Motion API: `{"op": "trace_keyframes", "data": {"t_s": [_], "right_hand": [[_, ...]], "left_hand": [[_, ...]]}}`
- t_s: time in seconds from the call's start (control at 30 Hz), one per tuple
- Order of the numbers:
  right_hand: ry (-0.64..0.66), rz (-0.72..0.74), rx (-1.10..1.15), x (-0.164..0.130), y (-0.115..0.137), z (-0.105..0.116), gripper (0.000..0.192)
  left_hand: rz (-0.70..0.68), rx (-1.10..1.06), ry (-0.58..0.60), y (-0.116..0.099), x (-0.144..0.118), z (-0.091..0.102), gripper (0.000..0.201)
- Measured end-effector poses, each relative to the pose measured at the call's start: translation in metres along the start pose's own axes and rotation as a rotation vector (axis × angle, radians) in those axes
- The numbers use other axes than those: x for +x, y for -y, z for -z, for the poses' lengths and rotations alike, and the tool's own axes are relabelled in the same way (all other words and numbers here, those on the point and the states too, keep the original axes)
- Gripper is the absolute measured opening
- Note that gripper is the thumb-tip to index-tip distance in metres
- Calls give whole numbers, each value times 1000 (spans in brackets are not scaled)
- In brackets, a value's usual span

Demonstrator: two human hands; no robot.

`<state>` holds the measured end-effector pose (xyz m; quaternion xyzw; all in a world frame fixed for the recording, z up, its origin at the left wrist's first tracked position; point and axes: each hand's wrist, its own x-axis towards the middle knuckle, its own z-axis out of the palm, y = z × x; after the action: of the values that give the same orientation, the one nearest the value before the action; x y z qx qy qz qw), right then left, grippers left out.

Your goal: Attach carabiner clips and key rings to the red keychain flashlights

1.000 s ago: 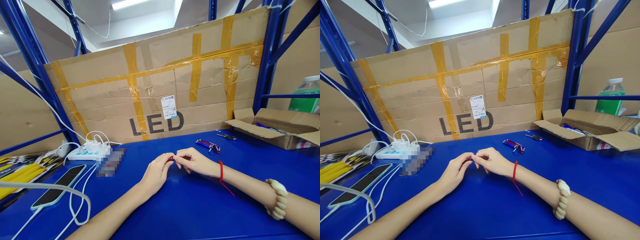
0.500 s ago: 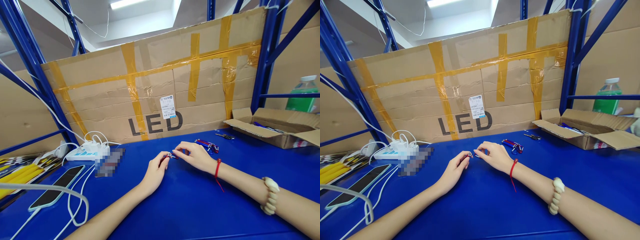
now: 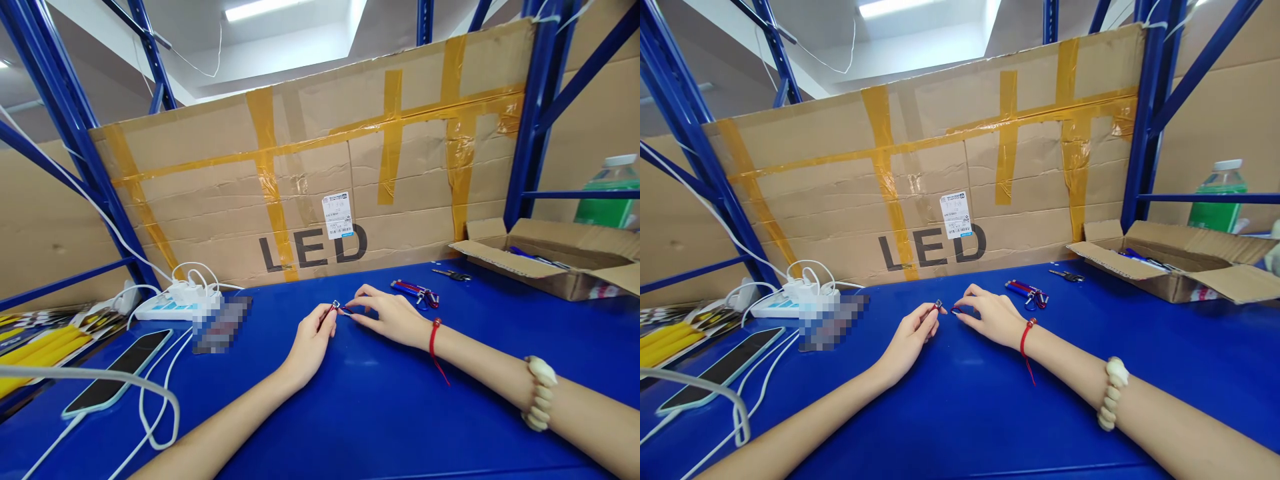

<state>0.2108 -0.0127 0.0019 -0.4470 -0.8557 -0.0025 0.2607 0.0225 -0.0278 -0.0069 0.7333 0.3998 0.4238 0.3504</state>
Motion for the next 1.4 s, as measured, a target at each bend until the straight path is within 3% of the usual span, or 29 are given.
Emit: {"op": "trace_keyframes", "data": {"t_s": [0.17, 0.53, 0.87, 1.23, 1.33, 1.4], "right_hand": [[71, 52, -41, 0, -3, -2, 25], [87, 41, -40, 2, 2, 1, 12], [95, -6, -15, 2, 4, 2, 12], [103, -43, -35, 1, 7, 2, 11], [40, -99, -106, 4, -2, 12, 19], [-72, -228, -215, 7, -19, 24, 21]], "left_hand": [[53, -55, -24, 3, 1, 0, 28], [186, -117, -38, -5, -3, -2, 32], [129, -111, -72, 7, 1, 0, 33], [144, -110, -78, 4, 1, 1, 33], [145, -112, -80, 4, 1, 2, 34], [145, -107, -81, 4, 2, 2, 34]]}}
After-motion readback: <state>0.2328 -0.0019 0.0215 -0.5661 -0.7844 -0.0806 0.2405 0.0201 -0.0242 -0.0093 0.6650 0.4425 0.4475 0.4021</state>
